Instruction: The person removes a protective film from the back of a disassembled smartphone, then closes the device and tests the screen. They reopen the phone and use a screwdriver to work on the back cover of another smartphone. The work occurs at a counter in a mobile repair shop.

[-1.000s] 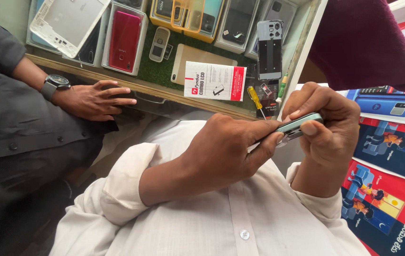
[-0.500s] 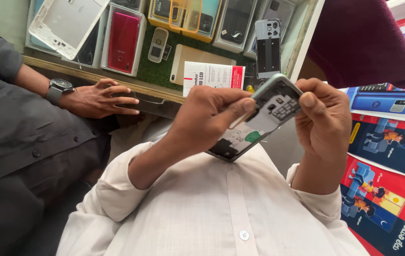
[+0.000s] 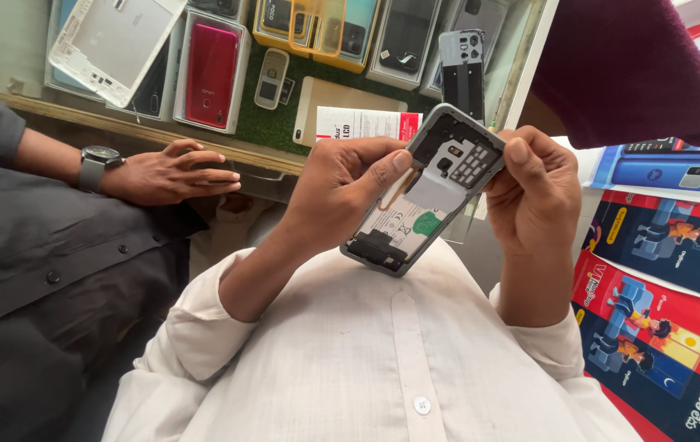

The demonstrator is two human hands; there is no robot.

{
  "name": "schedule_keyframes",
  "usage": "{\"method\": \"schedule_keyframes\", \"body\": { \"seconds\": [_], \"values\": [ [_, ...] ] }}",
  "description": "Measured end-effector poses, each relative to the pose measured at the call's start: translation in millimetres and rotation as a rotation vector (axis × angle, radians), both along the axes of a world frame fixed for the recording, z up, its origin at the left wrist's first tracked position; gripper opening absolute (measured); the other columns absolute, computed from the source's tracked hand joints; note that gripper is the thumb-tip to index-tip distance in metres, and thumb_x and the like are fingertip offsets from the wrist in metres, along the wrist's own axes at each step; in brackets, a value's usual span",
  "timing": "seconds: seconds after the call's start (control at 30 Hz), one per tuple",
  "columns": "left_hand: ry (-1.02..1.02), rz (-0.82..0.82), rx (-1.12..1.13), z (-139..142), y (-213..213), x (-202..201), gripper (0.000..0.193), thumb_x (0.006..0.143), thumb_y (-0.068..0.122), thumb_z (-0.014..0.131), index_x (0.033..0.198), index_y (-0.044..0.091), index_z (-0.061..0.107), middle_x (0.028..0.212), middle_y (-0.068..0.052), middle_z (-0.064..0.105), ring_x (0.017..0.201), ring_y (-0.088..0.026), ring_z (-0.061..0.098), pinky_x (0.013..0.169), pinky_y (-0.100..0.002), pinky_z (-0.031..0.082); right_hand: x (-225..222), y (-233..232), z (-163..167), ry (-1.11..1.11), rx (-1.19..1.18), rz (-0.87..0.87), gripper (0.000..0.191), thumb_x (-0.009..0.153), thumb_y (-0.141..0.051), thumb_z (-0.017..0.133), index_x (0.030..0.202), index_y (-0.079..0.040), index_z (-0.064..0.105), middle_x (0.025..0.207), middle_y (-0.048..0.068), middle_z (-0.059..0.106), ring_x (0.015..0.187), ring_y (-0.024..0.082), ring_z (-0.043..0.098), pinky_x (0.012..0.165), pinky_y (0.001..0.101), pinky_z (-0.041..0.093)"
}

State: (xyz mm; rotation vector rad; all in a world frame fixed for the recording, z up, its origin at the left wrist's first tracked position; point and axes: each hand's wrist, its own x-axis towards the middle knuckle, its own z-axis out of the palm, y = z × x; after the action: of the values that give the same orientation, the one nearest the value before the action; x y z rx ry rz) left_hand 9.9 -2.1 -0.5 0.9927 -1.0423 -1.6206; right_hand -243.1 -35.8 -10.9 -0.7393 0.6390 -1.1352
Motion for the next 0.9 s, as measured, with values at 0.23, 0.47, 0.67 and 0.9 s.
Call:
{"method": "schedule_keyframes", "body": {
  "seconds": [0.23, 0.47, 0.67, 0.9],
  "values": [
    [0.155, -0.006, 0.0, -5.8, -3.6, 1.9, 0.031, 0.108, 0.022, 0.06, 0.117, -0.006, 0.073, 0.097, -0.004, 0.076, 0.084, -0.004, 0.066, 0.074, -0.021, 0.054, 6.8, -2.8, 2.4, 0.092, -0.055, -0.049, 0.02, 0.113, -0.007, 0.067, 0.105, 0.012, 0.068, 0.093, 0.02, 0.072, 0.083, 0.022, 0.075, 0.077, 0.029, 0.064],
    [0.094, 0.021, 0.051, -15.2, -11.4, -3.8, 0.024, 0.101, 0.018, 0.072, 0.109, -0.005, 0.075, 0.085, -0.003, 0.071, 0.069, -0.002, 0.054, 0.058, -0.02, 0.044, 21.7, 0.0, 2.6, 0.021, 0.013, -0.006, 0.02, 0.107, -0.009, 0.068, 0.112, 0.009, 0.068, 0.098, 0.021, 0.074, 0.086, 0.023, 0.076, 0.075, 0.0307, 0.065],
    [0.101, 0.006, 0.078, -19.5, -10.7, -2.5, 0.025, 0.1, 0.02, 0.072, 0.111, -0.003, 0.073, 0.089, -0.004, 0.074, 0.072, -0.003, 0.061, 0.06, -0.02, 0.049, 22.9, 3.2, -1.2, 0.134, -0.045, -0.015, 0.017, 0.108, -0.006, 0.069, 0.112, 0.01, 0.068, 0.098, 0.021, 0.074, 0.086, 0.022, 0.076, 0.079, 0.0323, 0.065],
    [0.185, 0.029, -0.035, -24.0, -12.6, -4.7, 0.028, 0.099, 0.021, 0.073, 0.115, -0.002, 0.072, 0.104, -0.01, 0.077, 0.092, -0.01, 0.074, 0.085, -0.027, 0.063, 35.7, 9.9, 3.6, 0.139, 0.037, -0.045, 0.017, 0.102, -0.006, 0.07, 0.113, 0.007, 0.069, 0.103, 0.018, 0.074, 0.09, 0.02, 0.076, 0.081, 0.0329, 0.065]
  ]
}}
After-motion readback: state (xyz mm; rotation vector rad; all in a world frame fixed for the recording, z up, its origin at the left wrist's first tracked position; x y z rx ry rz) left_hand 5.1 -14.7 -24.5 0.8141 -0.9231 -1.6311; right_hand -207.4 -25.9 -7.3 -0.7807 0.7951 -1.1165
